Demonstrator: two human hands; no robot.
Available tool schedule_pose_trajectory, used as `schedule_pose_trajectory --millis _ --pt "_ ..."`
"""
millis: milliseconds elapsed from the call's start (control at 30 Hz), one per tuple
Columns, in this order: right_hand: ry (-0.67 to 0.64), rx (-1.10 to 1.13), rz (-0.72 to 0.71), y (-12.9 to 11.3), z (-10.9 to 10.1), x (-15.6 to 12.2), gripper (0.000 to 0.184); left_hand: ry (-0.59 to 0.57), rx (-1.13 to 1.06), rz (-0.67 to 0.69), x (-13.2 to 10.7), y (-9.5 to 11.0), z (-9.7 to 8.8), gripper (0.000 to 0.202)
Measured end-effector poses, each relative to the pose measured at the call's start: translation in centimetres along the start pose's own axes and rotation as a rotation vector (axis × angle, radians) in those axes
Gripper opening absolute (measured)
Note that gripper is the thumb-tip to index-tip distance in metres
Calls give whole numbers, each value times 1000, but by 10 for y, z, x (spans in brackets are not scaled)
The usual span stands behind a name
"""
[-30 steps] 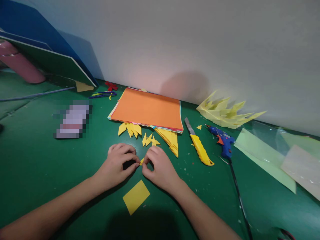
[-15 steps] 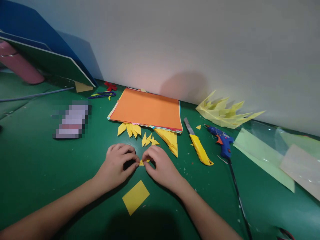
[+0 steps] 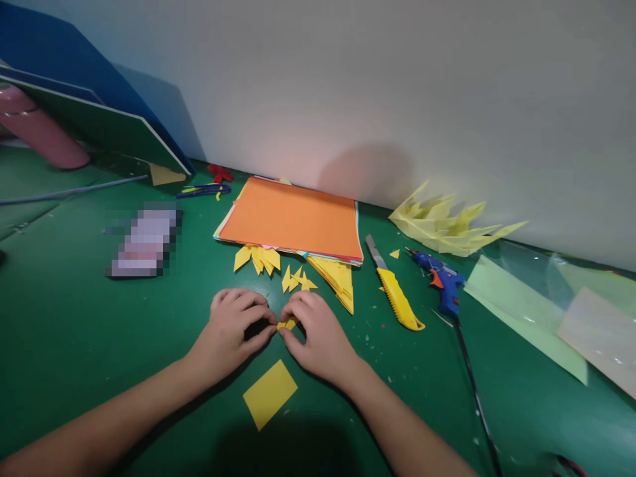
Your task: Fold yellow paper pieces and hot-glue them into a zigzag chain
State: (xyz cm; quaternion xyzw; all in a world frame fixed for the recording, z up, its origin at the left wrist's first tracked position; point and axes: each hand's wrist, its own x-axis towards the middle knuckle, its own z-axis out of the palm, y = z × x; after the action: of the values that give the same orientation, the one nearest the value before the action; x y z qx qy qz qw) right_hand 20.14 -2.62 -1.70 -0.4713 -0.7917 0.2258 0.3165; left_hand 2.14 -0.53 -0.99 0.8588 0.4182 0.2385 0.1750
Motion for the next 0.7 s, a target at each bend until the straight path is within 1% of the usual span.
schedule_pose_trajectory --millis 133,267,333,400,467,567,633,700 --pt "-12 24 7 1 1 2 9 -13 11 16 0 -1 0 5" --pt "-10 42 28 2 1 2 5 -41 -10 16 1 -1 0 7" --pt "17 71 42 1 2 2 5 -52 -65 6 2 0 -1 9" --pt "66 148 107 0 3 2 12 -60 -196 -19 3 1 0 12" --pt "112 278 226 -1 4 1 16 -54 -374 -101 4 2 0 11" --pt "149 463 378 -4 5 1 21 -53 -619 -294 4 4 2 11" --pt "159 522 415 -6 6 1 22 -93 -772 -408 5 6 1 15" --pt "162 543 417 -8 6 1 23 -137 -893 -490 6 6 0 18"
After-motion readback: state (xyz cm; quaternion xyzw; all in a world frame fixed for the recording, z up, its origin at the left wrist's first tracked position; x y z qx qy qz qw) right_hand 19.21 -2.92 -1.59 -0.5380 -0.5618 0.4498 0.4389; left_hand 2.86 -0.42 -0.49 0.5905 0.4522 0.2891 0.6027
